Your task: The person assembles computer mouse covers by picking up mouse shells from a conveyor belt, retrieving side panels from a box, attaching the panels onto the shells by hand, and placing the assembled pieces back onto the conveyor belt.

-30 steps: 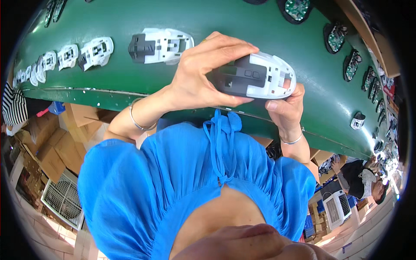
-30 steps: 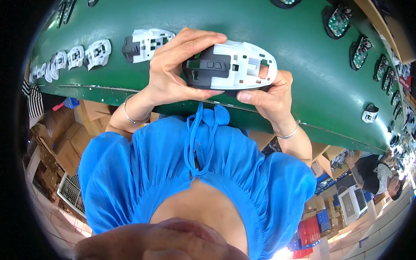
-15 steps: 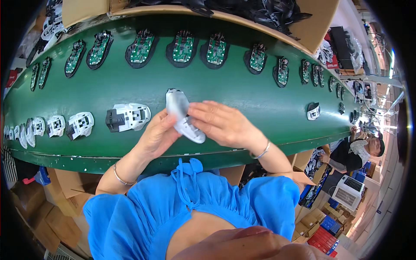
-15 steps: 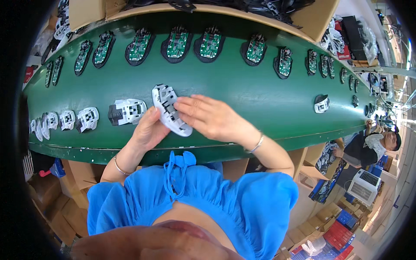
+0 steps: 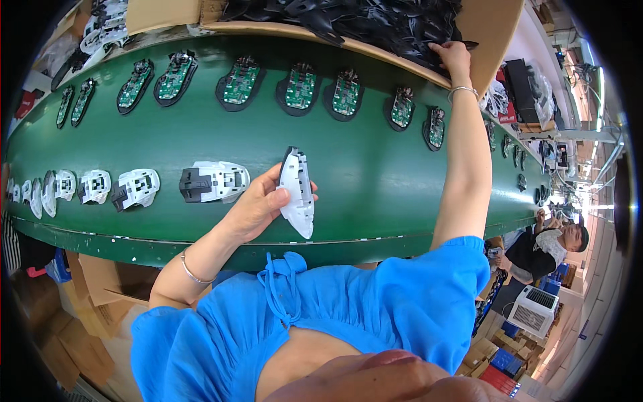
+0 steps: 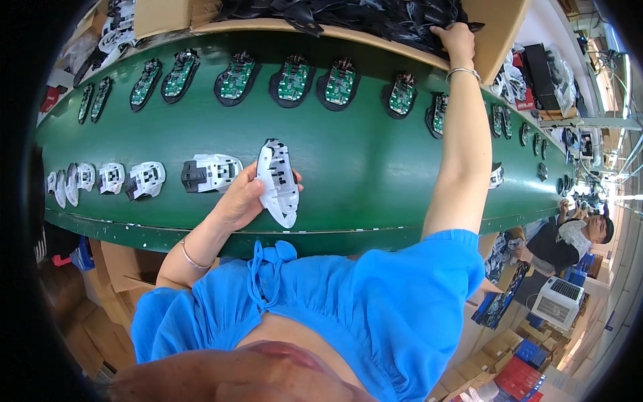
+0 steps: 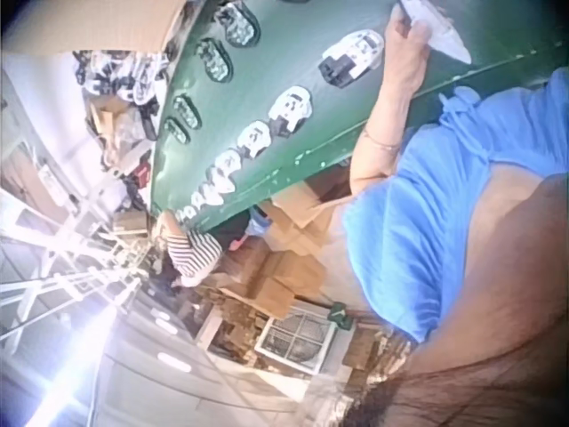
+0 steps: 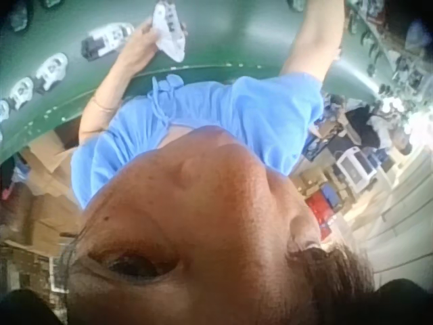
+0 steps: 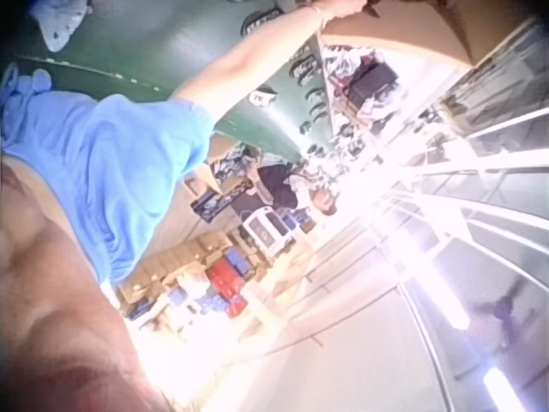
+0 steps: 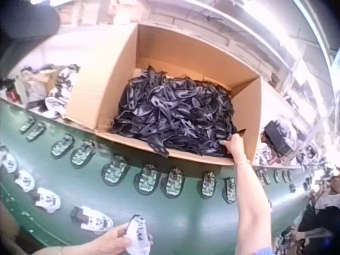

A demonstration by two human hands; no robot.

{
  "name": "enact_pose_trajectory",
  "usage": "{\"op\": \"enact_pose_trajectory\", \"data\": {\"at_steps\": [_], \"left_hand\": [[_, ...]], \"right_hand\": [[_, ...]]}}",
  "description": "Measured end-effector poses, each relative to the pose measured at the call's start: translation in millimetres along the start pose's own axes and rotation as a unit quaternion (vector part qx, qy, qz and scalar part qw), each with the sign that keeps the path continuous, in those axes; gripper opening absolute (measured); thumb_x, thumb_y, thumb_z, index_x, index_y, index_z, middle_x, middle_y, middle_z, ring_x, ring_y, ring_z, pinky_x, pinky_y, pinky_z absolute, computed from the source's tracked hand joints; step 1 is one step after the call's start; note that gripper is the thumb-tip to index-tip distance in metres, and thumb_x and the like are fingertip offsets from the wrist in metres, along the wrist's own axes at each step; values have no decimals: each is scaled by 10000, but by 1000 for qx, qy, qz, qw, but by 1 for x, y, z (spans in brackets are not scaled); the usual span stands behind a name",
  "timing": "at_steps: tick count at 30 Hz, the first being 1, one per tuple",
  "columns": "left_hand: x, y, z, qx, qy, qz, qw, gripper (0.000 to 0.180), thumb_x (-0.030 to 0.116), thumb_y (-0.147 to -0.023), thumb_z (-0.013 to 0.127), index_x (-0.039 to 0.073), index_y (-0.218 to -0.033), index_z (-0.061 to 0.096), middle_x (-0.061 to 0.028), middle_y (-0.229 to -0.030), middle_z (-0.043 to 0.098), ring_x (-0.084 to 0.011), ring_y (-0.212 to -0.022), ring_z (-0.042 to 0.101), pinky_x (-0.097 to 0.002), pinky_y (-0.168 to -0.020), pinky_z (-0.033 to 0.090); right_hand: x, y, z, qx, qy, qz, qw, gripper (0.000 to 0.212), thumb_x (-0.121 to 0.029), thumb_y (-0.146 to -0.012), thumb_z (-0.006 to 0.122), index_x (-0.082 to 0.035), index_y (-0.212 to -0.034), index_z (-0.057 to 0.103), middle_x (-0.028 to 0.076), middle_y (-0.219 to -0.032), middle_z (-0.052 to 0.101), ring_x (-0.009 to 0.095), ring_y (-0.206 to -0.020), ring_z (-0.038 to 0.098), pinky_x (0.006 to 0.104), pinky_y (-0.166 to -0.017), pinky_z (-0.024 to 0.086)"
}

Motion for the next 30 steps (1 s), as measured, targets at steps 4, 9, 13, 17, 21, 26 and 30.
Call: {"op": "enact_pose_trajectory", "data": {"at_steps": [4, 9, 13, 17, 21, 26, 30], "left_hand": [[7, 2, 3, -8, -8, 11, 1000, 685, 458, -740, 705, 44, -1207, 424, -105, -1110, 556, -209, -1039, 554, -367, -899, 449], [6, 5, 1, -4, 9, 1, 1000, 663, 452, -748, 699, 44, -1196, 428, -104, -1109, 556, -207, -1035, 556, -365, -902, 445], [5, 8, 1, -13, 7, 0, 1000, 651, 445, -766, 683, 40, -1205, 422, -106, -1112, 554, -209, -1036, 557, -368, -900, 446], [5, 8, 0, -14, -4, -10, 1000, 642, 443, -770, 677, 45, -1204, 422, -106, -1112, 552, -203, -1033, 555, -364, -908, 438], [5, 8, -1, -5, -10, -2, 1000, 635, 443, -782, 664, 50, -1215, 417, -104, -1104, 552, -204, -1031, 554, -363, -904, 440], [9, 11, -5, -6, 8, 5, 1000, 588, 422, -812, 630, 61, -1213, 396, -97, -1047, 552, -193, -979, 560, -351, -876, 456], [20, 13, -12, 57, 29, 56, 996, 510, 384, -837, 601, 57, -1172, 398, -97, -1019, 545, -179, -936, 560, -339, -838, 473]], "right_hand": [[28, -9, 13, -35, -174, 30, 984, 261, -214, -770, 678, -53, -975, 675, 63, -773, 676, 124, -629, 643, 266, -542, 507], [-24, 34, -26, -35, -117, -148, 981, 224, -159, -739, 671, -98, -955, 686, 60, -838, 683, 150, -748, 655, 275, -675, 514], [-49, 64, -24, -76, 77, -178, 978, 266, -226, -706, 697, -162, -964, 685, 83, -892, 677, 227, -865, 646, 348, -781, 498], [-53, 70, -32, -36, 13, -216, 976, 290, -316, -712, 706, -147, -947, 691, 106, -869, 673, 237, -838, 646, 348, -770, 495], [-93, 87, -35, -55, -149, -294, 942, 327, -339, -724, 704, -106, -953, 688, 138, -863, 667, 226, -800, 649, 333, -751, 497], [-110, 92, -25, -115, -124, -311, 935, 297, -304, -761, 682, -55, -922, 690, 110, -823, 677, 221, -724, 637, 306, -714, 496], [-70, 82, -47, -4, -414, -127, 901, 242, -231, -819, 663, -7, -908, 681, 52, -820, 652, 120, -687, 596, 220, -622, 484]]}}
Point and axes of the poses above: each hand's wrist, its own y-axis away from the middle knuckle, its own z-axis out of the palm, x = y × z, the point moved 6 cm from there along -y, towards the middle knuckle
